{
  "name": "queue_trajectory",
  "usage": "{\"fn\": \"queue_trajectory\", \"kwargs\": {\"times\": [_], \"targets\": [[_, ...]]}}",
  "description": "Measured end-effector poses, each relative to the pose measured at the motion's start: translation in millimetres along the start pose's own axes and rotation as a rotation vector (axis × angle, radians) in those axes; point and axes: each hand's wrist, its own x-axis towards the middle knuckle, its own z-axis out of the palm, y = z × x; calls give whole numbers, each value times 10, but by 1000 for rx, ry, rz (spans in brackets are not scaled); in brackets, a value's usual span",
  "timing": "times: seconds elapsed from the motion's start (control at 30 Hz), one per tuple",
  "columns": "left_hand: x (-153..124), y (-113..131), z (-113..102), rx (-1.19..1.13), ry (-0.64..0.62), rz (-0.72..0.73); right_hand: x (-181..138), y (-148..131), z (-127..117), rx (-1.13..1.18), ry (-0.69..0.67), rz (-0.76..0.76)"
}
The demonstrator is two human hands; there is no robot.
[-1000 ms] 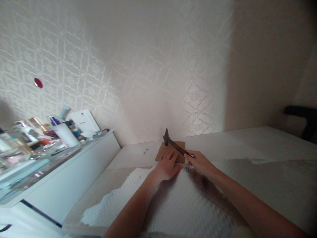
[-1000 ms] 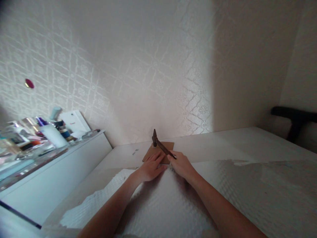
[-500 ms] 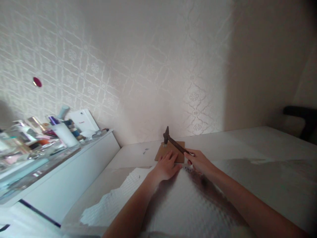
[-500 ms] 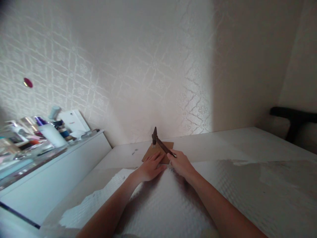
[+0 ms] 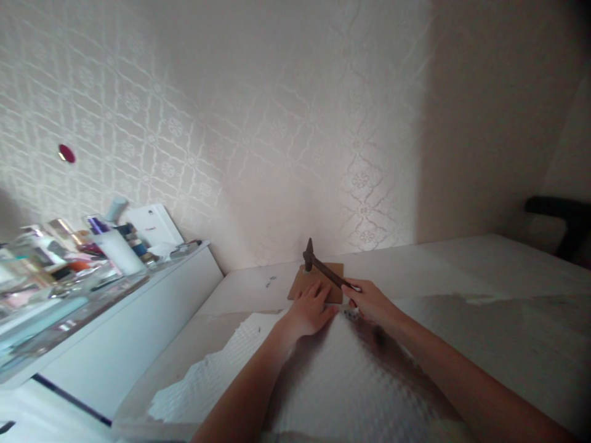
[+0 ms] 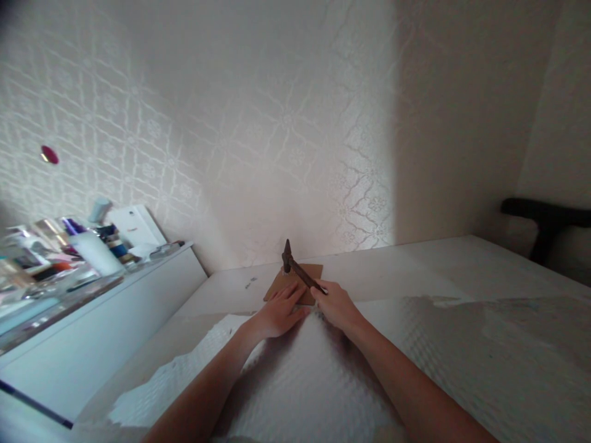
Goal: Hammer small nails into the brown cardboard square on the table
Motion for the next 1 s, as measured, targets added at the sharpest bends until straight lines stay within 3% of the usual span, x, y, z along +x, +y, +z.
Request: {"fn": "queue_trajectory", "kwargs": {"times": [1.0], "targets": [[-4,8,-18,4,-5,-6,14,24,20,11,24,11]]}}
